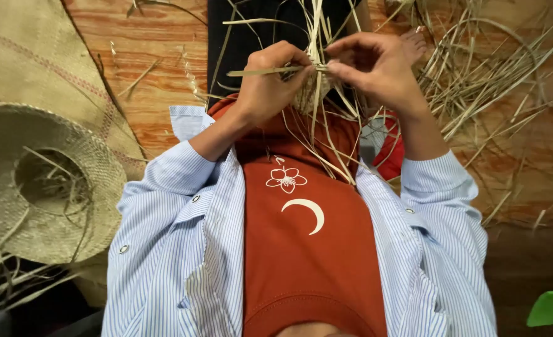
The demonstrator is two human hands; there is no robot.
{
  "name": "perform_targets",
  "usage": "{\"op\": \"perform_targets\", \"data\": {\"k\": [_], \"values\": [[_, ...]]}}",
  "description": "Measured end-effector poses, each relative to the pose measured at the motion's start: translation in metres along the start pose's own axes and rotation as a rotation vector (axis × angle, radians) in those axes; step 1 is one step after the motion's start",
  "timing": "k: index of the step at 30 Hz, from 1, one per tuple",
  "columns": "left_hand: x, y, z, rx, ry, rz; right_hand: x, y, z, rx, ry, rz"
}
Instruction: A person sits on the floor and weaves a small basket using dried straw fibers, occasionally using a small needle-like tool to assist.
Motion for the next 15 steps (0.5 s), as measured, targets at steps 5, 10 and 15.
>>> {"op": "perform_targets", "data": {"k": [5,10,15], "values": [[0.002,0.007,0.008,-0.097,-0.022,-0.034,0.006,0.001,-0.005,0.039,-0.016,-0.01],[0.003,0.022,0.014,-0.004,-0.097,-0.035,0.008,-0.032,-0.013,-0.134,-0.057,-0.113],[0.007,0.016,0.016,-0.177,-0.125,-0.047,0.006,-0.043,-0.029,-0.206,0.028,-0.198]]}}
Point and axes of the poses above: each hand's wrist, its own x-axis towards the middle knuckle, its own z-axis out of the palm, y = z × x, the point moved 8 cm from there along x, towards the middle knuckle, and after that the axes turned 15 degrees about -x, right-handed, at the moved point
